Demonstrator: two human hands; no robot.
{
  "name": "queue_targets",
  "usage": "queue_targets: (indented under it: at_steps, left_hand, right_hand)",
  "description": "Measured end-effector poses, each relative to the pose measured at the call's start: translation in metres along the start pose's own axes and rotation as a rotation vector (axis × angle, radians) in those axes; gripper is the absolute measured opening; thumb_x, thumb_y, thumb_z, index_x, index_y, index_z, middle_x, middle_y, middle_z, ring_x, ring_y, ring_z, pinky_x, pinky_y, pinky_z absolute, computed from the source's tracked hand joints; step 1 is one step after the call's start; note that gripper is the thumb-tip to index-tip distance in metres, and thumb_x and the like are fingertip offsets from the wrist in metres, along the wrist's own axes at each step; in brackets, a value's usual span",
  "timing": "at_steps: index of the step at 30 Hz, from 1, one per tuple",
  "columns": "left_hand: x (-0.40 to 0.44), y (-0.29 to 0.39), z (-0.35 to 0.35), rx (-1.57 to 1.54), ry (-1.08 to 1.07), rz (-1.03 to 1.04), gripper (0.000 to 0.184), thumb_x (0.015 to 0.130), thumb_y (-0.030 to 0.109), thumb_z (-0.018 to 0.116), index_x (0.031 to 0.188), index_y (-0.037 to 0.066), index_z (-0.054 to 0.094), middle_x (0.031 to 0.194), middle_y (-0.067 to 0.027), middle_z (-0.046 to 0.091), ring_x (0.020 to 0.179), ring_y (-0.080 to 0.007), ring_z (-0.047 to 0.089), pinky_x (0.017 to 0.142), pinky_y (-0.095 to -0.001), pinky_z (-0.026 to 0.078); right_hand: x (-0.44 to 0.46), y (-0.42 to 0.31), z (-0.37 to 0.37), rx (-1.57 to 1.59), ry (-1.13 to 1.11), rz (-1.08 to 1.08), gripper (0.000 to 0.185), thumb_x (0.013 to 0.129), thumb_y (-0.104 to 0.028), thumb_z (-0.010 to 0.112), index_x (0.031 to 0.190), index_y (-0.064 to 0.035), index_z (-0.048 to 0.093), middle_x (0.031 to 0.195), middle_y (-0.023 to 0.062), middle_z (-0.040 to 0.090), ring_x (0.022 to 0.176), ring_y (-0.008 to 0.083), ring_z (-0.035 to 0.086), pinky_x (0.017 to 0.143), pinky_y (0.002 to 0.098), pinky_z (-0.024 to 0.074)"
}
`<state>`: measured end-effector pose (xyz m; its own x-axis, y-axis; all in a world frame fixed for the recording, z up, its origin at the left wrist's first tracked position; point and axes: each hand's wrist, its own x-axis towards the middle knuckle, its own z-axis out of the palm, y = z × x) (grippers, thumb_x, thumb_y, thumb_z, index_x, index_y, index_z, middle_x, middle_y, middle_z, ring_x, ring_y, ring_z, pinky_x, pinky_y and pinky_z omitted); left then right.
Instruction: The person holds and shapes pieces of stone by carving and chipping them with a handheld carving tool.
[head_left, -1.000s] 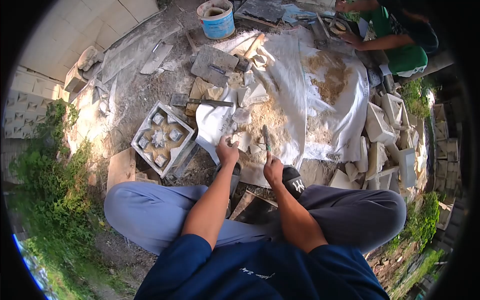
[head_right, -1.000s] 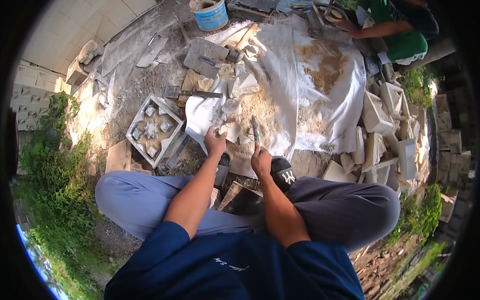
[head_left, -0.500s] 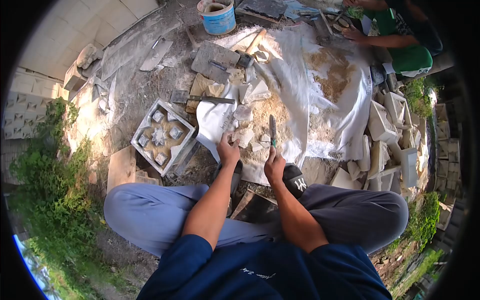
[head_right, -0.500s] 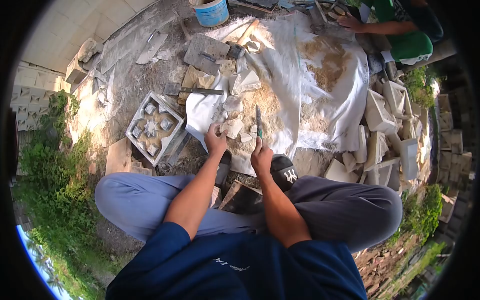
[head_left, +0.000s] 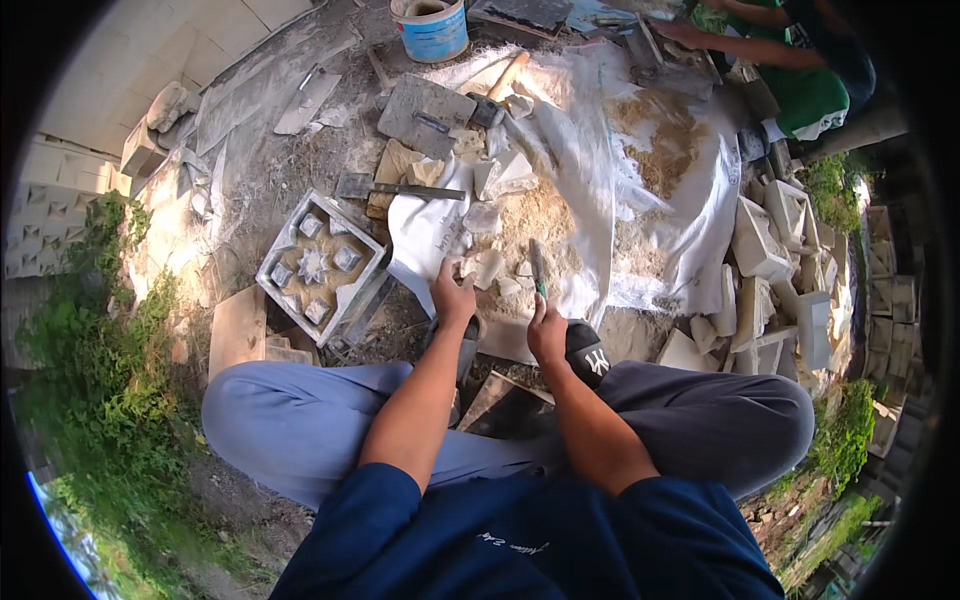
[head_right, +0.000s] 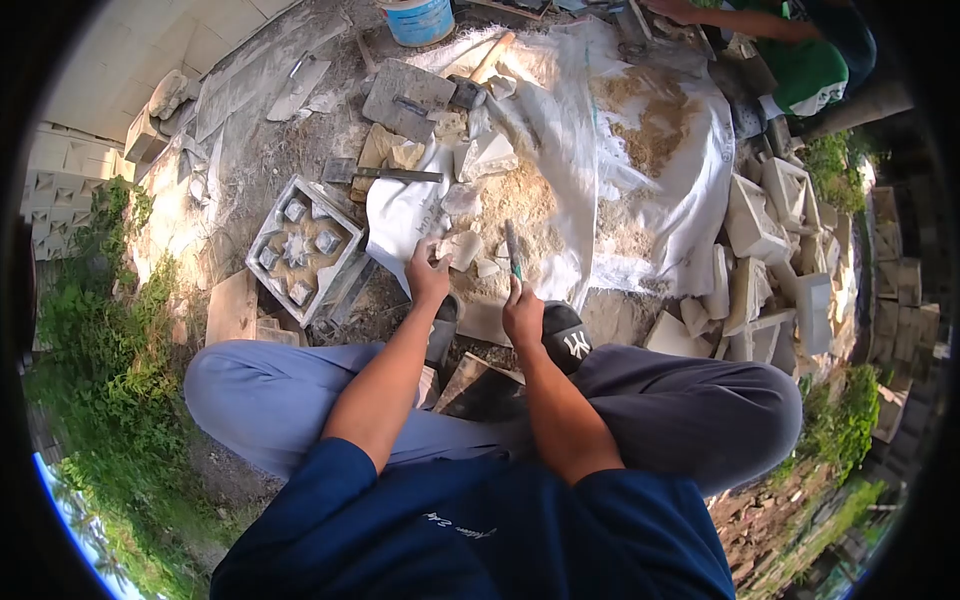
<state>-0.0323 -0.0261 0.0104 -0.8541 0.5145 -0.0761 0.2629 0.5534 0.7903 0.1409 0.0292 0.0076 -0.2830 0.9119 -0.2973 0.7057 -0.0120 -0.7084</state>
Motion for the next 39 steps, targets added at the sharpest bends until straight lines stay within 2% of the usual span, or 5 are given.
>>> queue_targets:
  at_steps: [2, 4, 12, 35, 39]
  left_hand:
    - [0.003, -0.004, 0.004, -0.034, -0.032, -0.026, 0.039, 0.075, 0.003, 0.075, 0.110, 0.004, 0.058, 0.097, -0.0153, 0.069, 0.091, -0.0261, 0.068, 0.076, -0.0352, 0.052]
    - [0.003, -0.002, 0.001, -0.063, -0.041, -0.020, 0.037, 0.075, 0.007, 0.076, 0.107, 0.007, 0.059, 0.093, -0.0195, 0.067, 0.088, -0.0367, 0.065, 0.075, -0.0417, 0.048]
    - [0.000, 0.005, -0.004, -0.025, -0.046, -0.037, 0.035, 0.074, 0.005, 0.075, 0.105, 0.007, 0.059, 0.096, -0.0204, 0.067, 0.094, -0.0398, 0.062, 0.078, -0.0423, 0.047]
    - [0.004, -0.007, 0.001, 0.034, -0.036, 0.029, 0.037, 0.075, 0.002, 0.074, 0.109, 0.004, 0.058, 0.095, -0.0151, 0.069, 0.087, -0.0253, 0.069, 0.074, -0.0341, 0.052]
    - [0.005, -0.007, 0.004, -0.096, -0.059, -0.041, 0.035, 0.077, 0.005, 0.074, 0.108, 0.005, 0.058, 0.093, -0.0176, 0.068, 0.086, -0.0309, 0.067, 0.072, -0.0380, 0.051]
  right_hand:
    - [0.007, 0.019, 0.009, -0.008, -0.128, 0.127, 0.058, 0.098, -0.046, 0.038, 0.093, 0.0054, 0.064, 0.085, 0.0347, 0.060, 0.092, 0.0506, 0.058, 0.082, 0.0536, 0.0425]
    - [0.012, 0.010, 0.011, -0.045, -0.121, 0.091, 0.055, 0.099, -0.044, 0.039, 0.089, 0.0054, 0.063, 0.079, 0.0342, 0.059, 0.085, 0.0514, 0.057, 0.075, 0.0548, 0.0423]
    - [0.001, -0.009, 0.000, 0.124, 0.058, -0.026, 0.051, 0.098, -0.040, 0.043, 0.083, 0.0049, 0.062, 0.072, 0.0338, 0.058, 0.077, 0.0520, 0.057, 0.068, 0.0564, 0.0418]
    - [0.006, -0.021, -0.003, 0.128, 0.049, 0.063, 0.052, 0.098, -0.040, 0.042, 0.080, 0.0053, 0.060, 0.076, 0.0347, 0.057, 0.081, 0.0522, 0.056, 0.071, 0.0568, 0.0405]
    - [0.010, 0.016, 0.014, -0.041, -0.043, 0.166, 0.055, 0.097, -0.045, 0.042, 0.086, 0.0051, 0.063, 0.081, 0.0341, 0.060, 0.086, 0.0510, 0.057, 0.076, 0.0556, 0.0421]
